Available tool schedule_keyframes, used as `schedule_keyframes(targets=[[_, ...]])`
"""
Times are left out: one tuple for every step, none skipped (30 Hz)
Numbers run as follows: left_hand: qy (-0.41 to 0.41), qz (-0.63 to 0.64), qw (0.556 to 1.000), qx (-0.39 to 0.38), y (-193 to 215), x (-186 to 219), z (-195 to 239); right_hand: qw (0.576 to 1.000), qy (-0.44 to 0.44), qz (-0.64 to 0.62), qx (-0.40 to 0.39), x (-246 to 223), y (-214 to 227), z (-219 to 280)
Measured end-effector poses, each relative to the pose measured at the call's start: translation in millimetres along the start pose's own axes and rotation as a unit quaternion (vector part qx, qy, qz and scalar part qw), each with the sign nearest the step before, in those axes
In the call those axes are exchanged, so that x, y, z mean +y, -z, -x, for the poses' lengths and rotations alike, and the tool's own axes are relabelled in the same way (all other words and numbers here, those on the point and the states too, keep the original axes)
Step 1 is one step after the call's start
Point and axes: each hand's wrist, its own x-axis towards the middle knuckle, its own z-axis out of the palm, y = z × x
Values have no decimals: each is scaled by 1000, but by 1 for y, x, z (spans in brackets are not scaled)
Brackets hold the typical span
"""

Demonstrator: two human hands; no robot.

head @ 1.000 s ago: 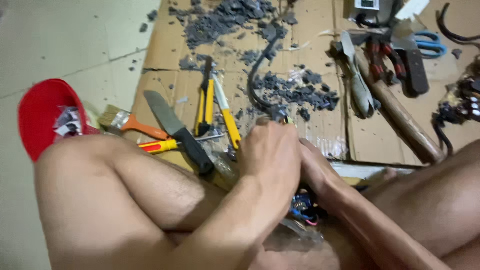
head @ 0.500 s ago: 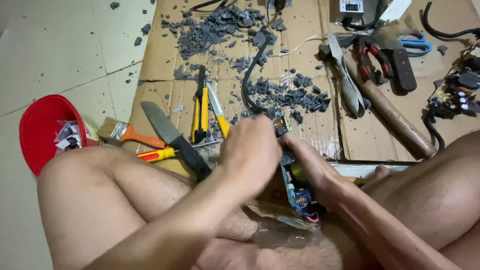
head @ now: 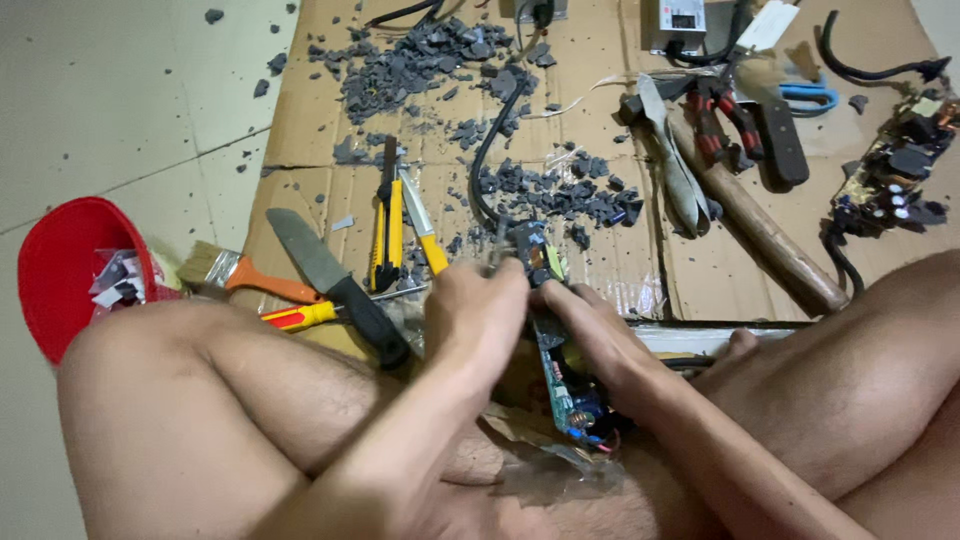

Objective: The person sits on the floor and uses a knife and screwdriver to pry open and disassemble a black electronic device. They remove the casing to reveal internal components and continue to manipulate the device with their hands.

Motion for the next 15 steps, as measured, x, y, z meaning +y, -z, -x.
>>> schedule_keyframes(targets=[[-2,-2,1000,-2,3,5,-2,1000,-1,-2,2,1,2,1],[-26,27,999,18,7,9,-3,1000,-1,-1,8,2,2,2],[-50,56,996,38,10,13,-5,1000,-2,1,13,3,3,3],[-49,57,996,38,7,14,-17,1000,-1,3,13,0,1,7],[-55,19,998,31,3,15,-30,1000,2,-2,12,-4,1,11],[-62,-21,998,22,-3,18,-43,1000,5,-9,13,-8,1,15],[-64,-21,998,20,-1,21,-47,1000,5,-9,15,-15,0,29],[-64,-26,997,18,0,24,-51,1000,3,-3,-2,-21,0,44],[-63,-32,997,16,1,28,-56,1000,1,2,-19,-27,-1,58],[-65,-33,997,14,-3,25,-60,1000,1,0,-16,-20,2,46],[-53,-1,999,-1,-8,23,-64,1000,6,-7,-9,-13,4,35],[-39,31,999,-15,-11,19,-68,1000,12,-14,-2,-6,5,24],[-39,30,999,-16,-12,15,-77,1000,11,-15,-1,-7,7,25],[-13,61,997,-52,-11,10,-86,1000,4,-22,3,-8,7,26],[14,93,992,-87,-10,6,-94,1000,-4,-28,7,-9,7,27]])
